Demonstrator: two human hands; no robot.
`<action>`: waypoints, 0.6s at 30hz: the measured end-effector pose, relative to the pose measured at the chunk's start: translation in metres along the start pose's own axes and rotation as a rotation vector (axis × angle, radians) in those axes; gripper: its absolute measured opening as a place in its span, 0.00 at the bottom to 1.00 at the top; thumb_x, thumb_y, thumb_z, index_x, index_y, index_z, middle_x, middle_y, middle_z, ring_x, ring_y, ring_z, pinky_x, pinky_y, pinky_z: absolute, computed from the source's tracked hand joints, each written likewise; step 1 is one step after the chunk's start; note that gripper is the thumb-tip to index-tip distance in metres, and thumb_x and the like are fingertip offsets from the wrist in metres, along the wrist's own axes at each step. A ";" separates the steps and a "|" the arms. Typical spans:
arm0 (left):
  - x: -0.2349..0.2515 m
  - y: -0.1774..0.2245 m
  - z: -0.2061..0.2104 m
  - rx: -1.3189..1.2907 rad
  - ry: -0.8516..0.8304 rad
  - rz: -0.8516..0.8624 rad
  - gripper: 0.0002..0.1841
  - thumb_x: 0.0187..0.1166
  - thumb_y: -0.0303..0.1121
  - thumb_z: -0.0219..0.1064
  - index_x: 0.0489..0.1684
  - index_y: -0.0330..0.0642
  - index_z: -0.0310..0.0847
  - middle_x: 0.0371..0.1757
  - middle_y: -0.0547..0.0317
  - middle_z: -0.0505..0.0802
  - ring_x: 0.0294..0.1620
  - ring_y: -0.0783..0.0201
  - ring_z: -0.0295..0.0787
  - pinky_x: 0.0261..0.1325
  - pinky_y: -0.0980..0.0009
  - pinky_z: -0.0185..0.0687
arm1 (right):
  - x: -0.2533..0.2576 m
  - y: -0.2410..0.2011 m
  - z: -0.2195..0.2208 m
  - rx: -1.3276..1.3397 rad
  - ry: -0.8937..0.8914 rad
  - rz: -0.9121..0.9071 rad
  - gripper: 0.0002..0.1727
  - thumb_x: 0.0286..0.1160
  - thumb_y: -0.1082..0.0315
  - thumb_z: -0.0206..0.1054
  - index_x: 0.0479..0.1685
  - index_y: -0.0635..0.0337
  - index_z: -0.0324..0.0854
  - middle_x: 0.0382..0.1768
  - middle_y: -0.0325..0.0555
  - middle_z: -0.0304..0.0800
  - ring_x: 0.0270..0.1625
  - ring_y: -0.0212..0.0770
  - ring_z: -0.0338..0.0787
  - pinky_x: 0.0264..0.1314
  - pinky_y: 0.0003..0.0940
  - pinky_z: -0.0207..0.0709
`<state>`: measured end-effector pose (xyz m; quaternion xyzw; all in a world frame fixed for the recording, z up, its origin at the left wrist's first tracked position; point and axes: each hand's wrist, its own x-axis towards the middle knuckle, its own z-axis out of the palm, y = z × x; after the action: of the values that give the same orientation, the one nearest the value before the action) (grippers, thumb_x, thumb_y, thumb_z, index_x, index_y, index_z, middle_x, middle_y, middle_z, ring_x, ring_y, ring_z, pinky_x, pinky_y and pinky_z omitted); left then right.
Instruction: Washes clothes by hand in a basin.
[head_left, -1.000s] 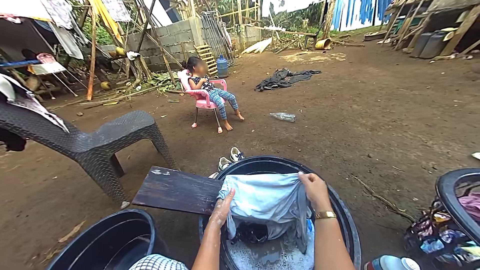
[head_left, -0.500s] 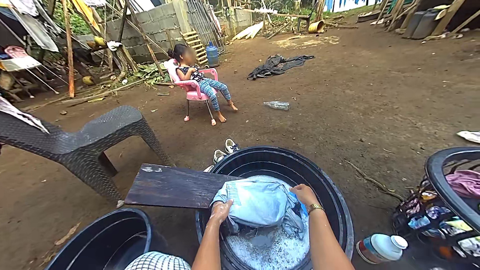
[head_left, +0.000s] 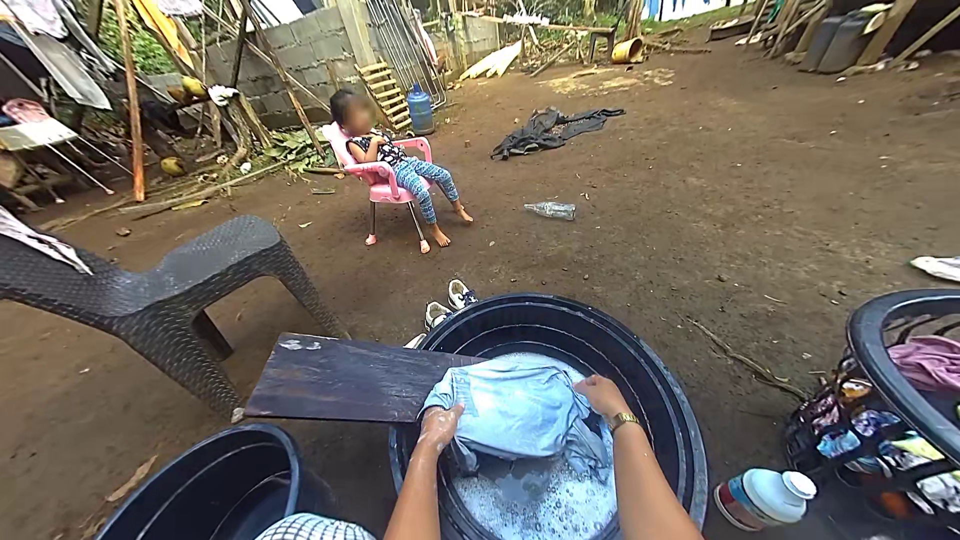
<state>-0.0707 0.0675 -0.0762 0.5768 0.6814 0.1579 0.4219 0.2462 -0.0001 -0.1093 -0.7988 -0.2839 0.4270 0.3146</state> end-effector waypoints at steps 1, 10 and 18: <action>0.000 0.000 0.000 -0.005 0.005 0.013 0.31 0.82 0.42 0.71 0.76 0.26 0.71 0.76 0.31 0.81 0.82 0.43 0.73 0.85 0.48 0.62 | 0.001 0.001 0.001 0.006 -0.004 0.001 0.24 0.83 0.59 0.69 0.67 0.70 0.81 0.66 0.70 0.84 0.71 0.62 0.82 0.74 0.60 0.70; 0.000 -0.002 0.001 -0.007 0.008 0.002 0.31 0.82 0.42 0.70 0.77 0.26 0.71 0.76 0.31 0.80 0.82 0.44 0.73 0.85 0.48 0.62 | 0.004 0.006 0.001 0.015 -0.004 0.023 0.23 0.83 0.59 0.70 0.66 0.70 0.82 0.65 0.69 0.84 0.70 0.61 0.82 0.73 0.59 0.71; 0.001 -0.001 0.003 -0.009 0.023 0.005 0.29 0.82 0.40 0.70 0.75 0.27 0.73 0.75 0.31 0.81 0.81 0.43 0.73 0.85 0.48 0.63 | 0.008 0.014 -0.002 0.039 0.002 0.052 0.25 0.83 0.59 0.70 0.68 0.70 0.80 0.65 0.69 0.84 0.69 0.60 0.82 0.72 0.58 0.71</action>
<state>-0.0692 0.0674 -0.0788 0.5749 0.6840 0.1689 0.4161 0.2541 -0.0042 -0.1228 -0.8002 -0.2543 0.4396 0.3190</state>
